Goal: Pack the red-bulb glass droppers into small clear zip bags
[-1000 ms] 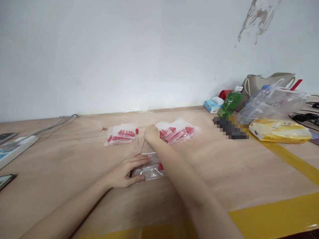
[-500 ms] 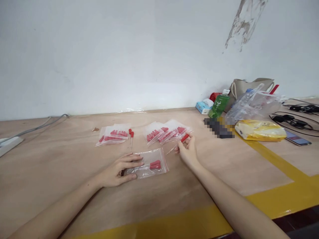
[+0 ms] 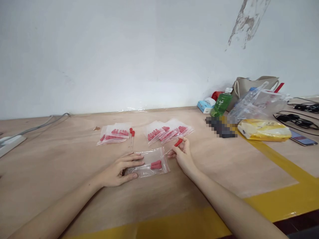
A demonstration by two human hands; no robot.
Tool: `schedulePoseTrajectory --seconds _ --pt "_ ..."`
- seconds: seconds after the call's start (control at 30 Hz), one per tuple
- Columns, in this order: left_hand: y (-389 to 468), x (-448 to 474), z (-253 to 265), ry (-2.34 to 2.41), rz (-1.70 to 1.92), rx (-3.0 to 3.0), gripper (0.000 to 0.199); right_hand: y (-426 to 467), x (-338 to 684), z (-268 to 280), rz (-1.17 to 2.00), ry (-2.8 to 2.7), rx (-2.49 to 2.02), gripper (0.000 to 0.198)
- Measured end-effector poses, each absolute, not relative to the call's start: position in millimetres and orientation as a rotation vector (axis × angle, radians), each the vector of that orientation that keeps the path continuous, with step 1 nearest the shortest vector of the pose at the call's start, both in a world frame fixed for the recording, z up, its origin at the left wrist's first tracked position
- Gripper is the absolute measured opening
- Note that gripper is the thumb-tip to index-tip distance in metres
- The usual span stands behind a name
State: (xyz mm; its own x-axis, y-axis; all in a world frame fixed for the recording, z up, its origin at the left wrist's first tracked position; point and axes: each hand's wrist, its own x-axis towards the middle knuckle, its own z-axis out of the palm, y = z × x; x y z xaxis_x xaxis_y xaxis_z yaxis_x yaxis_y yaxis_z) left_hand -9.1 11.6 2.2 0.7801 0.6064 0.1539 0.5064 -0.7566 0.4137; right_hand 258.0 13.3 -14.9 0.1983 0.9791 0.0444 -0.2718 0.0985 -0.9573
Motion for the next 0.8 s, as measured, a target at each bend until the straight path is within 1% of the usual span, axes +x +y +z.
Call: schedulePoseTrajectory --seconds 0.13,0.23,0.33,0.4,0.5,0.57,0.63,0.8 --pt "10.3 -8.5 2.8 0.844 0.413 2.618 0.047 11.8 260.4 -14.1 1.176 -0.881 -1.037 0.051" --pt "8.6 -8.4 3.3 0.856 0.444 2.611 0.056 14.6 265.2 -15.1 1.259 -0.878 -1.050 0.040" --pt "6.4 -8.9 3.3 0.882 0.458 2.615 0.060 16.2 270.6 -17.2 1.291 -1.053 -1.113 0.033" --pt "5.1 -9.4 3.0 0.905 0.446 2.612 0.061 15.8 273.3 -17.4 1.187 -1.311 -1.185 0.029" --pt "3.8 -9.8 2.7 0.921 0.431 2.594 0.061 16.4 275.1 -16.2 0.815 -1.712 -1.254 0.019" --pt "3.4 -9.8 2.7 0.925 0.434 2.585 0.061 19.1 275.1 -16.6 0.607 -1.895 -1.212 0.013" --pt "3.2 -9.7 2.8 0.930 0.442 2.583 0.060 22.7 274.3 -19.0 0.517 -1.999 -1.150 0.011" --pt "3.5 -9.3 3.4 0.938 0.417 2.588 0.060 24.1 269.4 -24.4 0.432 -2.091 -1.192 0.018"
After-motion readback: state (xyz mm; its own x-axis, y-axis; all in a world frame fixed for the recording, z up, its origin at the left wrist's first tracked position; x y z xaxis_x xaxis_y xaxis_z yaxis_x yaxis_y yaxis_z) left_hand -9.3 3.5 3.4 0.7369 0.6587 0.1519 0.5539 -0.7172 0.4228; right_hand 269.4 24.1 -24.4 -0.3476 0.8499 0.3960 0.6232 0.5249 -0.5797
